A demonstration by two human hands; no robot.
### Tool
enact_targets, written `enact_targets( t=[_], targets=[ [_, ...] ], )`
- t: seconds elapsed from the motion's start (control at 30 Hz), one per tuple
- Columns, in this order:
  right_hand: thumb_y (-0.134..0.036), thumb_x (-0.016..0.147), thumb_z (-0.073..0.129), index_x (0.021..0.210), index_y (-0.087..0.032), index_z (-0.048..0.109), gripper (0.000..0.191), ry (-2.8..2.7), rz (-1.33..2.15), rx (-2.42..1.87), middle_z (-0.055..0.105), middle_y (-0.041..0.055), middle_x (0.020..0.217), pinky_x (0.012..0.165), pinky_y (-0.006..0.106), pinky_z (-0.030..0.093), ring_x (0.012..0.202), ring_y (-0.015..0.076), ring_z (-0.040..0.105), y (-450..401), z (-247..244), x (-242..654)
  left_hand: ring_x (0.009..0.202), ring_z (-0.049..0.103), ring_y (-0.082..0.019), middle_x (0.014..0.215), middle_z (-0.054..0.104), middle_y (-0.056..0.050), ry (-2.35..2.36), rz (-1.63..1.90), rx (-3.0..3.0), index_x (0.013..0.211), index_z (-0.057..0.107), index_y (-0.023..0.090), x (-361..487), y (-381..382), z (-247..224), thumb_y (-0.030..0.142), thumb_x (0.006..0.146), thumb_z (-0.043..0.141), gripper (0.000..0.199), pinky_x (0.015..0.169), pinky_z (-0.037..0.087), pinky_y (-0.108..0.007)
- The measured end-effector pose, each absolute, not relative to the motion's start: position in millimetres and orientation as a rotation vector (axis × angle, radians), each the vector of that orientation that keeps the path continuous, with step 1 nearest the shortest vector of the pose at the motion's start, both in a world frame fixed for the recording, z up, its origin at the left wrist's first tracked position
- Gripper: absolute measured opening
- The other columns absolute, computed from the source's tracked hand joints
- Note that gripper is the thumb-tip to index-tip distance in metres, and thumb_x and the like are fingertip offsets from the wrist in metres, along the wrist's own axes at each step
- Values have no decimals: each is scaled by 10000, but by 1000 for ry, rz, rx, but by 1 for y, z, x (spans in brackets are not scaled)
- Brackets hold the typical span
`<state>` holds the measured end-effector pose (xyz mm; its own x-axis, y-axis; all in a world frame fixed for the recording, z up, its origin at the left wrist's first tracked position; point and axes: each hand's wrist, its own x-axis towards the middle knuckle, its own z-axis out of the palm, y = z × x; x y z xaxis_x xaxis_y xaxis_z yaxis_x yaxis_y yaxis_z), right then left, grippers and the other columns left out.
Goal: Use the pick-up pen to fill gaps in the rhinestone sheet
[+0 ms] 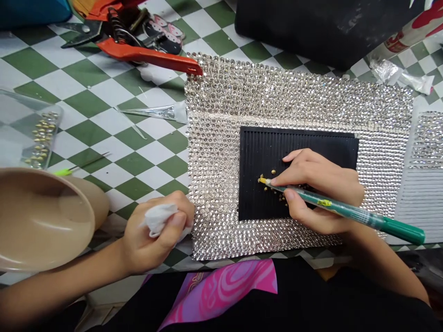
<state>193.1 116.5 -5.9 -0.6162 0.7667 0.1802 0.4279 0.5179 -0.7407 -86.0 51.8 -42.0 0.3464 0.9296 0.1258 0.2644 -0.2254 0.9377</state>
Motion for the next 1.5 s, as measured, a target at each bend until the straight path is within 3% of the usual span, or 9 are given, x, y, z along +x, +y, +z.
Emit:
enact_targets(
  t=[0.13,0.27,0.5,0.7,0.83,0.97,1.13,1.33,1.5],
  targets=[
    [-71,820,582,1025,-213,701,277,-2217,986,-949,672,3,797,866,421,548,729,144,598,117,-4,198,558,603,-86,760,686,17,1087,940,2072,985,562,187,-89,54,-46,283,1026,417,178,523,453,-215],
    [-64,848,583,1115,-256,685,344,-2256,1043,-982,702,11,889,859,399,551,809,161,641,119,1,205,618,623,-96,816,703,16,1174,907,2236,1096,577,190,-88,58,-45,247,977,533,139,544,455,-218],
    [-75,918,562,1194,-251,631,335,-2587,705,-845,667,4,877,654,256,498,776,110,617,138,7,200,817,652,-91,1136,663,-14,1284,827,2260,1170,600,243,-82,67,-31,-29,839,500,441,602,476,-188],
    [-176,922,601,1058,-202,677,158,-2829,358,-606,520,37,816,612,300,414,736,152,454,156,-3,189,702,555,-103,1055,575,-48,1278,638,2326,1245,589,257,-72,74,-19,181,944,522,318,542,442,-210],
    [-198,947,564,959,-190,685,122,-2818,395,-541,503,28,784,600,292,394,715,143,433,158,-5,188,651,497,-126,887,552,-55,1214,628,2363,872,680,192,-67,79,-11,542,1004,417,458,574,434,-255],
    [-211,954,545,861,-194,664,152,-2823,403,-566,506,30,774,605,298,390,704,140,421,159,-8,190,520,383,-96,611,483,24,1287,692,2416,590,527,183,-58,81,-5,316,1009,470,443,525,319,-258],
    [-208,934,590,897,-208,637,59,-2705,548,-644,505,19,775,612,296,419,711,134,467,156,-6,191,562,521,-105,684,636,47,1391,691,2615,889,624,189,-36,83,-10,279,965,581,126,542,355,-272],
    [-237,908,663,882,-219,634,43,-2431,961,-808,538,-3,728,594,290,430,662,110,521,152,8,193,601,572,-101,845,706,-3,1363,825,2827,1111,573,167,-20,89,-18,237,995,543,139,524,347,-267],
    [-231,891,681,835,-229,641,69,-2305,1120,-954,579,-19,700,567,295,460,608,103,522,151,13,193,664,628,-82,910,752,6,1307,991,2810,1066,581,190,-16,91,-16,128,979,522,122,555,394,-252]
  ],
)
